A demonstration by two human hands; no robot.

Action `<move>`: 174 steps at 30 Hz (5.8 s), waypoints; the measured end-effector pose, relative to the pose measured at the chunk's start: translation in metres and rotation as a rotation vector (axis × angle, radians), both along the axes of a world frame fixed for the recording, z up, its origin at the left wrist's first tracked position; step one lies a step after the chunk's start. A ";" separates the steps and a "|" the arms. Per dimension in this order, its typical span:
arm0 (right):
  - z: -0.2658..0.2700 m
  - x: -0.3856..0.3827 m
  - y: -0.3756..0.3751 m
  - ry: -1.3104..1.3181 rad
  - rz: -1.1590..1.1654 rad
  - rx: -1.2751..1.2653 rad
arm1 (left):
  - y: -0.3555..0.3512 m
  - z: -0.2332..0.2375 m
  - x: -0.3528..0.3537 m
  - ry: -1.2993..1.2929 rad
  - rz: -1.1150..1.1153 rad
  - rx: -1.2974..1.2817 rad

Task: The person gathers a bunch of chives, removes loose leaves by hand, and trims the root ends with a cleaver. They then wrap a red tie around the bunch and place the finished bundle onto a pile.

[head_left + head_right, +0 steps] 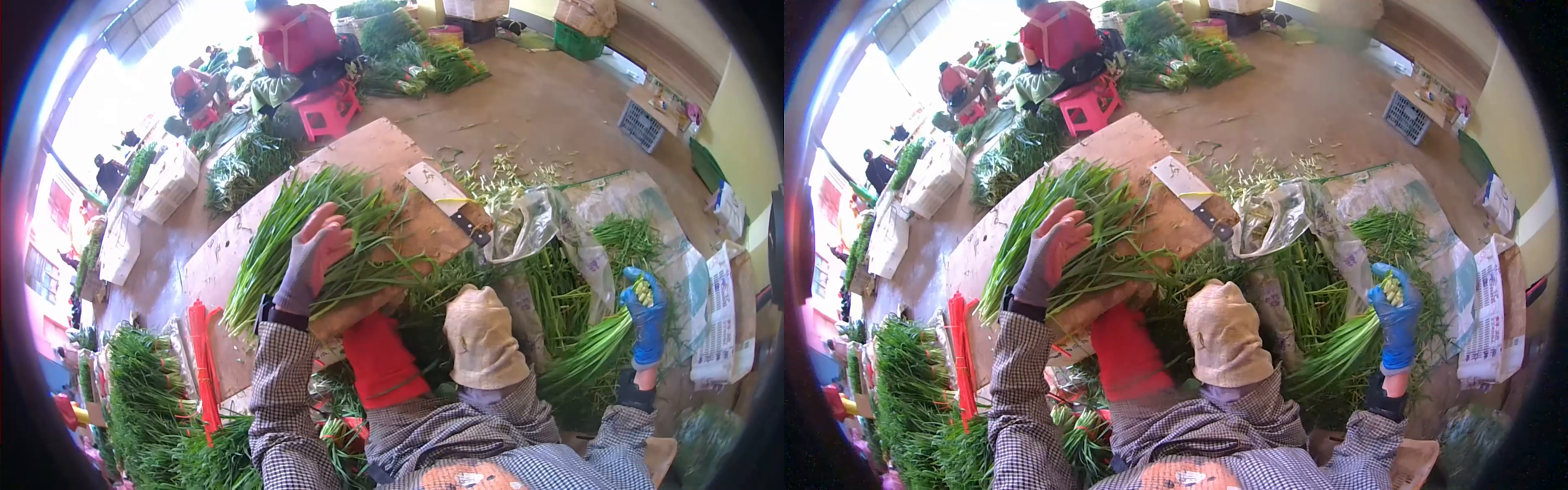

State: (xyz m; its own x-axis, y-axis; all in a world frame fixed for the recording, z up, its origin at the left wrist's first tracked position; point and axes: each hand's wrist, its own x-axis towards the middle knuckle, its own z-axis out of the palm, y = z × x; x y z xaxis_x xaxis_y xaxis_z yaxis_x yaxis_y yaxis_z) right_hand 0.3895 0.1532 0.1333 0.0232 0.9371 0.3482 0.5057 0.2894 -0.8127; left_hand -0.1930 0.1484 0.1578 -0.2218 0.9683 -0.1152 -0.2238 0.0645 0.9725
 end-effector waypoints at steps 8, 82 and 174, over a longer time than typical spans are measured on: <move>-0.008 -0.020 -0.001 0.003 0.009 -0.133 | -0.024 -0.060 0.045 1.359 -0.097 0.228; -0.066 0.036 -0.124 0.510 0.010 -0.047 | -0.130 -0.058 0.231 -0.581 -0.347 -0.121; -0.127 -0.035 -0.084 0.556 0.233 -0.362 | -0.118 -0.125 0.162 -0.773 -0.097 -0.130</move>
State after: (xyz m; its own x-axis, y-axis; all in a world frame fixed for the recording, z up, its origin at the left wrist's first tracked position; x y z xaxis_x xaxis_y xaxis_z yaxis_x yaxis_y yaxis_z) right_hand 0.3541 0.0694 0.0065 -0.1080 0.9941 0.0078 -0.0552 0.0018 -0.9985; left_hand -0.0306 0.0306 0.0325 0.0523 0.9474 -0.3157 -0.8207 0.2209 0.5270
